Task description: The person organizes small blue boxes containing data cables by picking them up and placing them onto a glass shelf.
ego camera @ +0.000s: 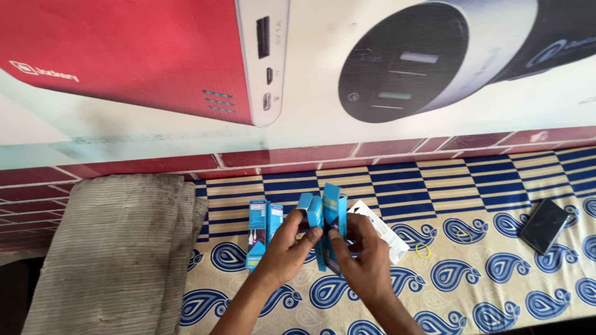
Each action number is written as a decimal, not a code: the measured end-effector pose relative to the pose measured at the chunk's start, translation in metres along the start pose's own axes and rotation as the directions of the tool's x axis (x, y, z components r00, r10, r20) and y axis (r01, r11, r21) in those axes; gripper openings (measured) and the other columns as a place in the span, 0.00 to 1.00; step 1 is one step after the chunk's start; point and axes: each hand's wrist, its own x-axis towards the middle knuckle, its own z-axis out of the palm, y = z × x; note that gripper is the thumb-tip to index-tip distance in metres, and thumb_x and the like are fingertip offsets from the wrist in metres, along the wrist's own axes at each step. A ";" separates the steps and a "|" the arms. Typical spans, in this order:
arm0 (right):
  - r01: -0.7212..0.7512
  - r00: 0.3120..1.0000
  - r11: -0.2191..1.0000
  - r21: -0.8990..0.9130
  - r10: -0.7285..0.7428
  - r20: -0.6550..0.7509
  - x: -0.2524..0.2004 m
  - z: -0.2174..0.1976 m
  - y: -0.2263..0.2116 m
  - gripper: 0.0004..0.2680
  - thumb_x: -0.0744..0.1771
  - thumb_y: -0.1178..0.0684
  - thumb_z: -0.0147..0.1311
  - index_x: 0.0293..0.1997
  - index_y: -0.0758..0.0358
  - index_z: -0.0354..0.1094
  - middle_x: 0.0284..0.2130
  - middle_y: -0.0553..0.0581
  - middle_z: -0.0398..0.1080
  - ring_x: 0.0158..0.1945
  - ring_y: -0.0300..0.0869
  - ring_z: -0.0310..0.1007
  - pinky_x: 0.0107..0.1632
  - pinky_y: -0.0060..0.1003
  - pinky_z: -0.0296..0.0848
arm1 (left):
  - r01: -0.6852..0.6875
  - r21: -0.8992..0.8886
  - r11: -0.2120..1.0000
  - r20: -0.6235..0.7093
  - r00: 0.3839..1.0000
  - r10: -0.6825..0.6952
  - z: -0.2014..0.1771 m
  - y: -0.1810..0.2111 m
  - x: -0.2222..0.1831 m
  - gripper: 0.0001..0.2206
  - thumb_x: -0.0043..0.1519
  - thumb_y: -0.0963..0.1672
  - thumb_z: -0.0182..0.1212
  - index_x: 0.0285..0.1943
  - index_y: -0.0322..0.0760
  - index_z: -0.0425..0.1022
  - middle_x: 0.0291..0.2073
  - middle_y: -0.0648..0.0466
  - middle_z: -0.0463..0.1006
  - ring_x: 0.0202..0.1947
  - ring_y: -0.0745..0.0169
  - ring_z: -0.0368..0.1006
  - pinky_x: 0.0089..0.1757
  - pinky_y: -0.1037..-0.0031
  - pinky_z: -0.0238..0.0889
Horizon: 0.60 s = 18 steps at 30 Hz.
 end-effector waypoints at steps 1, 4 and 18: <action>0.029 1.000 1.000 -0.008 -0.029 0.000 -0.003 0.000 -0.002 0.10 0.65 0.57 0.60 0.48 0.66 0.67 0.37 0.59 0.81 0.40 0.42 0.85 0.36 0.34 0.83 | 0.023 -0.017 1.000 0.005 1.000 -0.023 0.000 0.001 -0.001 0.20 0.68 0.49 0.58 0.65 0.36 0.67 0.53 0.48 0.76 0.54 0.55 0.76 0.52 0.63 0.71; 0.023 0.999 1.000 -0.007 -0.022 0.043 -0.010 -0.002 -0.005 0.12 0.65 0.56 0.61 0.50 0.65 0.66 0.38 0.59 0.81 0.40 0.43 0.86 0.37 0.35 0.83 | 0.070 -0.071 0.995 0.026 0.997 -0.069 -0.001 0.008 -0.007 0.22 0.65 0.49 0.60 0.67 0.40 0.66 0.51 0.50 0.79 0.52 0.58 0.78 0.50 0.65 0.74; 0.057 0.989 0.998 -0.014 -0.054 0.135 -0.016 -0.004 0.014 0.17 0.62 0.54 0.66 0.53 0.62 0.66 0.43 0.57 0.80 0.44 0.45 0.84 0.41 0.38 0.82 | 0.060 -0.083 0.995 0.008 0.998 -0.059 -0.005 0.027 -0.013 0.26 0.58 0.47 0.70 0.65 0.39 0.69 0.45 0.50 0.83 0.46 0.59 0.81 0.44 0.68 0.78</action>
